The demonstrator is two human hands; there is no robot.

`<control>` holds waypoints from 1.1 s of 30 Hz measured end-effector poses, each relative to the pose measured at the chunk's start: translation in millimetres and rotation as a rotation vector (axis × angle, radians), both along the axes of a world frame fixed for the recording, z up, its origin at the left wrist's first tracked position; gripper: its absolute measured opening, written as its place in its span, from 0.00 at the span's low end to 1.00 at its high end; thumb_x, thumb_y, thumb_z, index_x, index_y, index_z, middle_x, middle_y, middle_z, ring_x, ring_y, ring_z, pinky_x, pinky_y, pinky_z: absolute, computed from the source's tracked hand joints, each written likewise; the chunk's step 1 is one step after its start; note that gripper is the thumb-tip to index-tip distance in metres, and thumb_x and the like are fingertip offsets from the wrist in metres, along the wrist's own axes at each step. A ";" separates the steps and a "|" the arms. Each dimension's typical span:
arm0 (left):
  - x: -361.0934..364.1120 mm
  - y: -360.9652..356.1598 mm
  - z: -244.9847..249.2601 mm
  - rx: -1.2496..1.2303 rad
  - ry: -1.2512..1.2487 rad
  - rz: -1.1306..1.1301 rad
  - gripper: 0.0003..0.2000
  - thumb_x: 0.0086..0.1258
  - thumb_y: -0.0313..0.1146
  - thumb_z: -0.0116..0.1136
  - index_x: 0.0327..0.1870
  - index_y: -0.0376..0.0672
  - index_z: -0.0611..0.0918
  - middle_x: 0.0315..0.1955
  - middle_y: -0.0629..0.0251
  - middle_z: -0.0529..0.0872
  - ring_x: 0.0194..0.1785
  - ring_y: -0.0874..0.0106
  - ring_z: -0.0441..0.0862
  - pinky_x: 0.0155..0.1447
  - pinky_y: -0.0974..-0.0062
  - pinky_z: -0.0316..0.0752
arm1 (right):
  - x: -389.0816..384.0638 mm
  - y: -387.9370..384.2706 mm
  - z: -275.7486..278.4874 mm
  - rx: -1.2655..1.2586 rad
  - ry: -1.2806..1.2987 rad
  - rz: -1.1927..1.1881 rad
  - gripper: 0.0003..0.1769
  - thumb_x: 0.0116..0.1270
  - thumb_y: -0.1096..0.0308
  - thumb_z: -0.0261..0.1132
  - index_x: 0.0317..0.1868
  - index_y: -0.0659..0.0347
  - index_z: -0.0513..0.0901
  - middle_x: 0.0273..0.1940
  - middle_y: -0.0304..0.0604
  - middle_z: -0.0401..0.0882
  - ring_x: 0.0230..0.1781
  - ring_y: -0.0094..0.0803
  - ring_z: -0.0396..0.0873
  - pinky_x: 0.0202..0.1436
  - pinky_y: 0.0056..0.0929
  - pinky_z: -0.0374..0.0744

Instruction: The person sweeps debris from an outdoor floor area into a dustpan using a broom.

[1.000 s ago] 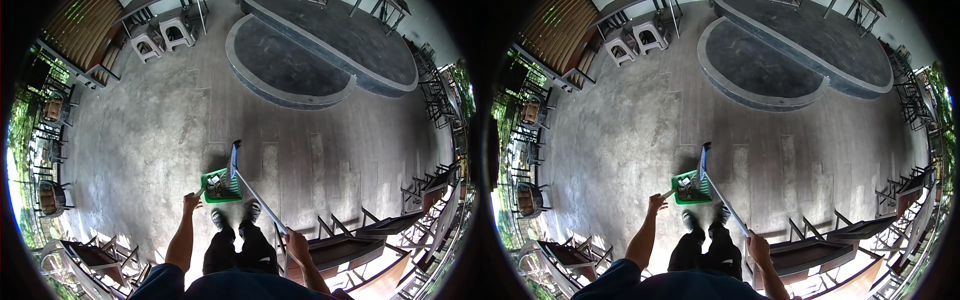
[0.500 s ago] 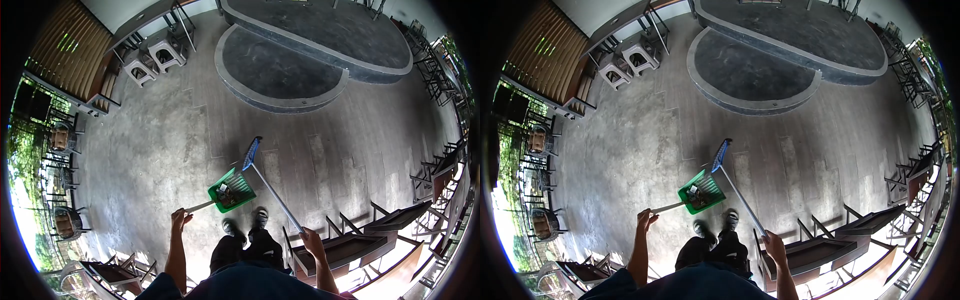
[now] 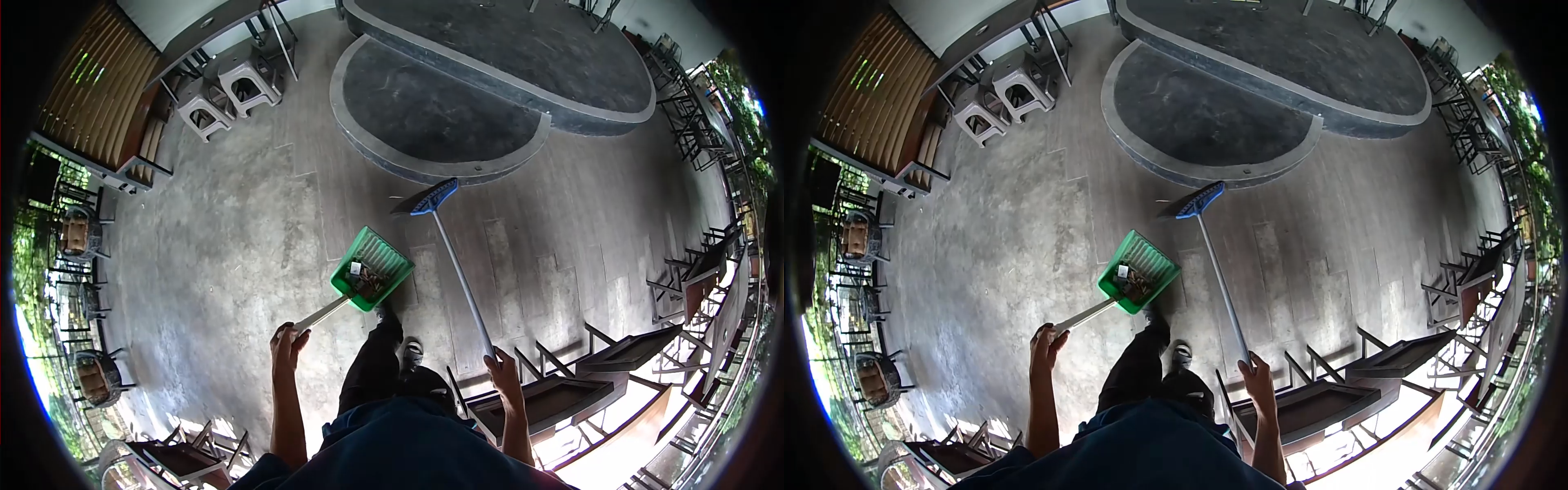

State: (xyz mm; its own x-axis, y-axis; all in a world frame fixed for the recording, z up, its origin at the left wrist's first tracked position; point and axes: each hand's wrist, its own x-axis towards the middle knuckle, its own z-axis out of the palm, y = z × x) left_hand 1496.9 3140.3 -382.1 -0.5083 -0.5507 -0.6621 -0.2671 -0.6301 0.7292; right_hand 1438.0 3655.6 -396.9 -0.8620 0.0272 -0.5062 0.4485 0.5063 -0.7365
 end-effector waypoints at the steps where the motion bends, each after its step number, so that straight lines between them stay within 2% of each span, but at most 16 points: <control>1: -12.1 -7.0 0.7 0.005 0.008 -0.011 0.14 0.57 0.25 0.55 0.45 0.34 0.73 0.37 0.55 0.78 0.36 0.59 0.83 0.41 0.69 0.84 | -10.9 -9.5 14.9 -0.043 -0.053 -0.021 0.22 0.63 0.60 0.64 0.55 0.59 0.75 0.15 0.27 0.65 0.11 0.13 0.59 0.12 0.18 0.59; 9: -125.1 -47.6 7.3 -0.005 0.085 -0.097 0.13 0.57 0.26 0.58 0.43 0.36 0.74 0.34 0.59 0.78 0.34 0.62 0.83 0.39 0.70 0.84 | -78.1 -90.6 92.8 -0.168 -0.233 -0.326 0.25 0.64 0.60 0.63 0.60 0.58 0.72 0.16 0.28 0.65 0.10 0.14 0.59 0.11 0.17 0.57; 17: -239.0 -64.8 47.6 -0.087 0.040 -0.181 0.13 0.57 0.25 0.59 0.42 0.34 0.74 0.31 0.61 0.80 0.31 0.65 0.83 0.38 0.73 0.84 | -149.5 -112.7 107.7 -0.199 -0.266 -0.500 0.25 0.65 0.61 0.62 0.61 0.57 0.71 0.17 0.31 0.66 0.10 0.15 0.59 0.11 0.18 0.59; 22: -313.7 -53.5 75.6 -0.133 0.061 -0.198 0.13 0.57 0.25 0.59 0.43 0.33 0.74 0.32 0.58 0.80 0.31 0.64 0.84 0.37 0.74 0.84 | -219.6 -91.6 103.6 -0.248 -0.244 -0.524 0.24 0.65 0.62 0.61 0.60 0.58 0.72 0.17 0.31 0.66 0.10 0.16 0.60 0.11 0.18 0.60; 26: -376.5 -32.7 89.9 -0.150 0.108 -0.125 0.14 0.57 0.26 0.59 0.44 0.32 0.74 0.31 0.58 0.80 0.32 0.62 0.84 0.38 0.75 0.84 | -286.7 -62.2 95.0 -0.238 -0.236 -0.502 0.24 0.64 0.62 0.61 0.59 0.58 0.72 0.17 0.31 0.66 0.10 0.16 0.60 0.10 0.18 0.60; 30: -443.9 -13.1 110.6 -0.191 0.086 -0.153 0.15 0.58 0.27 0.58 0.45 0.31 0.73 0.34 0.58 0.78 0.35 0.61 0.83 0.40 0.74 0.85 | -368.9 -25.8 97.7 -0.243 -0.251 -0.470 0.24 0.64 0.61 0.61 0.59 0.58 0.72 0.16 0.31 0.65 0.10 0.16 0.60 0.10 0.18 0.60; 33: -491.7 8.1 140.0 -0.191 0.151 -0.078 0.15 0.58 0.27 0.58 0.44 0.30 0.73 0.37 0.57 0.75 0.37 0.60 0.82 0.42 0.73 0.85 | -430.0 -0.5 103.7 -0.256 -0.246 -0.446 0.24 0.63 0.60 0.61 0.59 0.58 0.72 0.16 0.30 0.64 0.10 0.16 0.60 0.10 0.17 0.60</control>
